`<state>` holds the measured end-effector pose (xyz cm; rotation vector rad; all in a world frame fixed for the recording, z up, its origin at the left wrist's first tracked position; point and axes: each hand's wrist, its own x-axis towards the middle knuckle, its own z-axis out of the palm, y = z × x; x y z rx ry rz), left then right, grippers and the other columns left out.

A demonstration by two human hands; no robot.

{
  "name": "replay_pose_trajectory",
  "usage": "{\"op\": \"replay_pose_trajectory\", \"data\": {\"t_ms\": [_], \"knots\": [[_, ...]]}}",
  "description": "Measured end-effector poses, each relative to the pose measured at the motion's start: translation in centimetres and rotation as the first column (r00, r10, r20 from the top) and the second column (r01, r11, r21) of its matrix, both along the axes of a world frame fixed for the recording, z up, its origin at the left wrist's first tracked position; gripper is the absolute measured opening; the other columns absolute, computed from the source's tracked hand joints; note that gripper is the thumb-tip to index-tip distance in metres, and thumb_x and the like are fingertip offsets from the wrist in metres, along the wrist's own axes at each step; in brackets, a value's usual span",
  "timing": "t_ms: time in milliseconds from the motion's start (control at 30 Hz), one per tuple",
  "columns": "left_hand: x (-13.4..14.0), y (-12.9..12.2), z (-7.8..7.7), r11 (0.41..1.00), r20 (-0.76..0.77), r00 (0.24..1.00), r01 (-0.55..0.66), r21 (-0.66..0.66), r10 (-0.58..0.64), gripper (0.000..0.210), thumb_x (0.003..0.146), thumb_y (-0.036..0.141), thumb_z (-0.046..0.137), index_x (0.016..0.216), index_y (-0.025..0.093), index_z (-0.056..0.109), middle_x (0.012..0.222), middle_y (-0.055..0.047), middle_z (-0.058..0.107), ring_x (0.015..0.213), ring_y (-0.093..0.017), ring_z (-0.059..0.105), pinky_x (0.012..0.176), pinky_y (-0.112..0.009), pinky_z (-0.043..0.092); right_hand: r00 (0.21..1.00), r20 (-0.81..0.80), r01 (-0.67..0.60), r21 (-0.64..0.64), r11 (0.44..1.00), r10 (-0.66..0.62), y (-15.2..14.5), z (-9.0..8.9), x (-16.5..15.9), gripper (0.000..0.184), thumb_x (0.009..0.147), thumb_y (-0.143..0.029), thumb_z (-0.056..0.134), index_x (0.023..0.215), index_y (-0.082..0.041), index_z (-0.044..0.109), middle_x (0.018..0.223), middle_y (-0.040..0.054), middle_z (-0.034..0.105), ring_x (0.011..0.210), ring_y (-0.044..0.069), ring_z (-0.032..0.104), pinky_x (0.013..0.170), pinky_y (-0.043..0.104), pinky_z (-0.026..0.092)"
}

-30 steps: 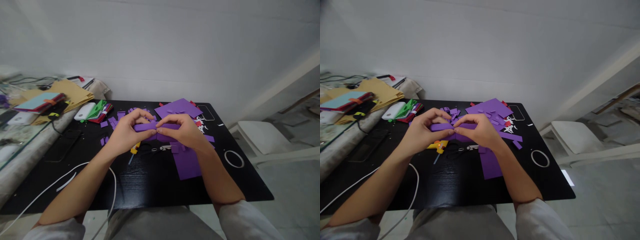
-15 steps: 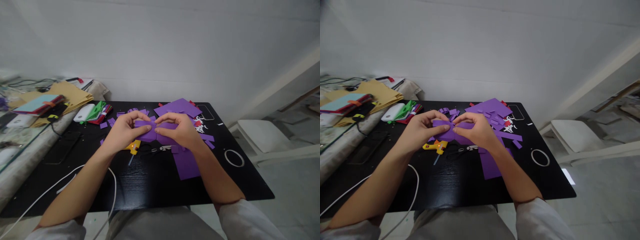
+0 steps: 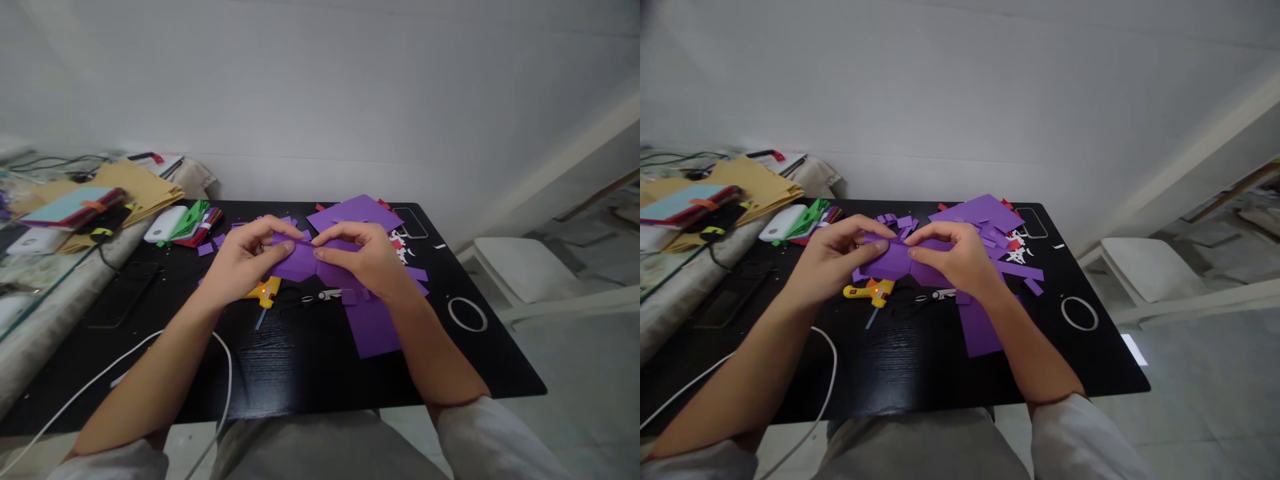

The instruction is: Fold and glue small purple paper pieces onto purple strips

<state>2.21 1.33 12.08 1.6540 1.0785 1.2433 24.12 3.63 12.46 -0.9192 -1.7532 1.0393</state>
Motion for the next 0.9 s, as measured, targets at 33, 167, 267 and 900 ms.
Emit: {"op": "replay_pose_trajectory", "data": {"t_ms": [33,167,267,900], "knots": [[-0.1,0.0,0.0,1.000,-0.004,1.000,-0.005,0.015,0.005,0.009,0.086,0.025,0.077,0.094,0.021,0.078,0.073,0.000,0.070,0.056,-0.010,0.059,0.050,-0.021,0.047,1.000,-0.005,0.000,-0.005,1.000,0.000,0.0,0.0,0.0,0.010,0.080,-0.020,0.082,0.087,-0.027,0.082,0.095,-0.0001,0.082,0.096,0.023,0.075,0.098,0.042,0.058],[-0.5,0.2,0.0,0.999,-0.026,0.999,-0.030,0.042,0.031,0.005,0.083,0.023,0.076,0.088,0.021,0.078,0.073,-0.001,0.070,0.059,-0.011,0.059,0.053,-0.021,0.046,1.000,-0.009,0.014,0.005,1.000,-0.014,-0.1,0.1,0.1,0.009,0.081,-0.021,0.082,0.086,-0.029,0.083,0.092,-0.0007,0.083,0.094,0.023,0.076,0.096,0.043,0.060],[-0.7,0.3,0.0,0.998,-0.040,0.999,-0.032,0.046,0.034,0.006,0.083,0.024,0.074,0.086,0.020,0.078,0.077,-0.002,0.072,0.061,-0.012,0.060,0.055,-0.023,0.046,1.000,-0.005,0.016,0.008,1.000,-0.016,-0.2,0.3,0.2,0.008,0.082,-0.023,0.081,0.085,-0.030,0.084,0.091,-0.0007,0.083,0.094,0.024,0.076,0.097,0.045,0.061],[0.2,-0.3,-0.3,0.996,-0.151,0.988,-0.015,0.092,0.029,0.021,0.083,0.034,0.082,0.098,0.021,0.076,0.090,-0.004,0.075,0.076,-0.016,0.065,0.065,-0.026,0.051,0.989,-0.136,-0.086,-0.156,0.984,0.065,0.0,-1.1,-0.3,0.028,0.073,-0.037,0.092,0.090,-0.022,0.076,0.087,0.0024,0.080,0.086,0.021,0.078,0.087,0.039,0.066]]}}
